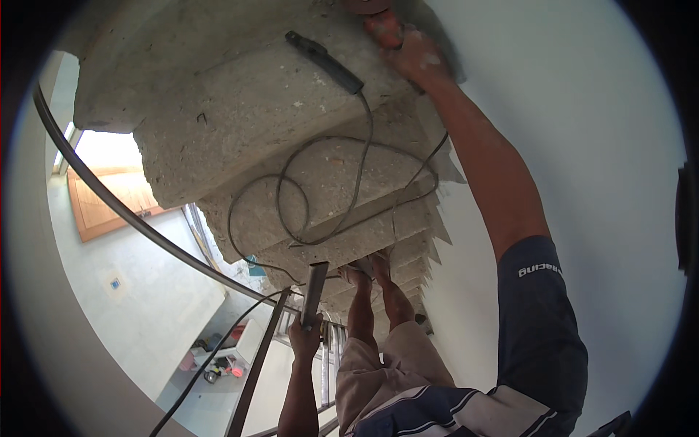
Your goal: Cutting a metal bar using an angle grinder on a staircase.
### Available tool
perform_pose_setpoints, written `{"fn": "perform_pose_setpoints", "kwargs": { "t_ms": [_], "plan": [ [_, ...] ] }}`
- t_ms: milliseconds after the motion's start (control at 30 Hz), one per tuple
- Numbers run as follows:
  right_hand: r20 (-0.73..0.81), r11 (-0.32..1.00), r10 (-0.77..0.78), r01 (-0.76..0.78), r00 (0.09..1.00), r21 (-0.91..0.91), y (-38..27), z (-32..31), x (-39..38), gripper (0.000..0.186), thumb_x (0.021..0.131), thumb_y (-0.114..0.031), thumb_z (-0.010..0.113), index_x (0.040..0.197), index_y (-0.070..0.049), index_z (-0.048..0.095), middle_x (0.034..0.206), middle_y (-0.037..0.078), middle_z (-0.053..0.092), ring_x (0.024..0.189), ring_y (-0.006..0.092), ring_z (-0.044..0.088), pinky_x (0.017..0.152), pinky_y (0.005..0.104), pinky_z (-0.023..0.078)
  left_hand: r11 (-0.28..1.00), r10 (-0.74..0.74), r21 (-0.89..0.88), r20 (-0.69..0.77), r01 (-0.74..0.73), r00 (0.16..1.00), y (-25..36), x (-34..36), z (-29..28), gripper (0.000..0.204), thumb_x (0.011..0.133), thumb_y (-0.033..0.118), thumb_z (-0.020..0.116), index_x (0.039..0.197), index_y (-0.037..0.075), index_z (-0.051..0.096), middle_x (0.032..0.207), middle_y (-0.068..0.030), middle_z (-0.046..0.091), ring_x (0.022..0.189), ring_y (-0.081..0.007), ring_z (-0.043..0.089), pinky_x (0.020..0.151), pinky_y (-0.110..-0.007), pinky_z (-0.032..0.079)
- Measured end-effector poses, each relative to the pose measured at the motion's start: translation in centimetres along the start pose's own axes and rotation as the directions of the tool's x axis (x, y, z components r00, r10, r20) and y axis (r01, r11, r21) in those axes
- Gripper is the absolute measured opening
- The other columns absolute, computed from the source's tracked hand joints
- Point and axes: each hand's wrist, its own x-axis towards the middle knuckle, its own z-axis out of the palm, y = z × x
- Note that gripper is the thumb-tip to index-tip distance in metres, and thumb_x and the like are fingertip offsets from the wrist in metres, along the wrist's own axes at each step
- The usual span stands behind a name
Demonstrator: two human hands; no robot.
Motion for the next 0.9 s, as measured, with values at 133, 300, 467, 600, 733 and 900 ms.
{"fn": "perform_pose_setpoints", "kwargs": {
  "t_ms": [133, 300, 467, 600, 733, 900],
  "plan": [
    [0.059, 0.997, 0.028, -0.024, 0.998, -0.070, -0.5, -0.1, 1.2, 0.068, 0.081, -0.048, 0.073, 0.127, 0.000, 0.057, 0.118, 0.026, 0.067, 0.113, 0.0414, 0.064, 0.095, 0.0491, 0.052, 0.999, 0.000, -0.051, -0.089, -0.005, 0.996, 0.3, -0.8, 0.7, 0.034, 0.085, 0.028, 0.079, 0.087, -0.001, 0.062, 0.070, -0.0161, 0.065, 0.065, -0.0285, 0.066, 0.062, -0.042, 0.050],
    [0.061, 0.988, 0.001, 0.008, 0.998, -0.155, -0.4, 0.8, 2.7, 0.069, 0.082, -0.050, 0.073, 0.127, 0.001, 0.057, 0.118, 0.026, 0.068, 0.112, 0.0409, 0.065, 0.093, 0.0492, 0.053, 0.987, -0.087, -0.148, -0.232, 0.054, 0.969, 0.7, -2.1, 1.5, 0.030, 0.087, 0.021, 0.078, 0.096, -0.002, 0.062, 0.080, -0.0134, 0.067, 0.073, -0.0242, 0.063, 0.069, -0.039, 0.050],
    [0.145, 0.980, 0.084, -0.055, 0.986, -0.193, -0.3, 0.4, 4.8, 0.070, 0.083, -0.049, 0.073, 0.131, -0.002, 0.055, 0.125, 0.024, 0.065, 0.116, 0.0402, 0.064, 0.096, 0.0494, 0.053, 0.955, -0.145, -0.293, -0.307, 0.052, 0.940, 0.9, -3.2, 3.0, 0.031, 0.091, 0.015, 0.073, 0.111, -0.001, 0.056, 0.101, -0.0118, 0.061, 0.092, -0.0216, 0.060, 0.081, -0.034, 0.050],
    [0.083, 0.987, 0.004, 0.009, 0.997, -0.159, -0.4, 0.8, 2.5, 0.071, 0.082, -0.044, 0.075, 0.133, -0.002, 0.050, 0.126, 0.026, 0.062, 0.117, 0.0436, 0.062, 0.096, 0.0508, 0.052, 0.902, -0.101, -0.427, -0.357, -0.067, 0.929, -2.3, -3.7, 3.4, 0.033, 0.092, 0.014, 0.072, 0.116, 0.003, 0.052, 0.105, -0.0072, 0.057, 0.094, -0.0184, 0.057, 0.084, -0.034, 0.050],
    [0.097, 0.955, -0.168, 0.186, 0.981, -0.233, -1.3, 1.2, 1.4, 0.074, 0.080, -0.041, 0.078, 0.136, -0.004, 0.047, 0.123, 0.026, 0.062, 0.115, 0.0454, 0.062, 0.096, 0.0519, 0.051, 0.898, -0.169, -0.440, -0.340, 0.003, 0.925, -0.5, -4.7, 1.7, 0.030, 0.094, 0.019, 0.071, 0.114, 0.005, 0.053, 0.104, -0.0061, 0.057, 0.096, -0.0165, 0.056, 0.085, -0.033, 0.049],
    [0.108, 0.970, -0.219, 0.228, 0.970, -0.085, 0.4, 0.6, 4.0, 0.072, 0.076, -0.041, 0.079, 0.131, -0.002, 0.054, 0.120, 0.026, 0.065, 0.114, 0.0438, 0.061, 0.097, 0.0494, 0.050, 0.923, -0.125, -0.383, -0.355, -0.022, 0.927, -1.7, -5.1, 2.0, 0.029, 0.094, 0.019, 0.071, 0.113, 0.003, 0.055, 0.100, -0.0058, 0.058, 0.095, -0.0179, 0.057, 0.087, -0.034, 0.048]
  ]
}}
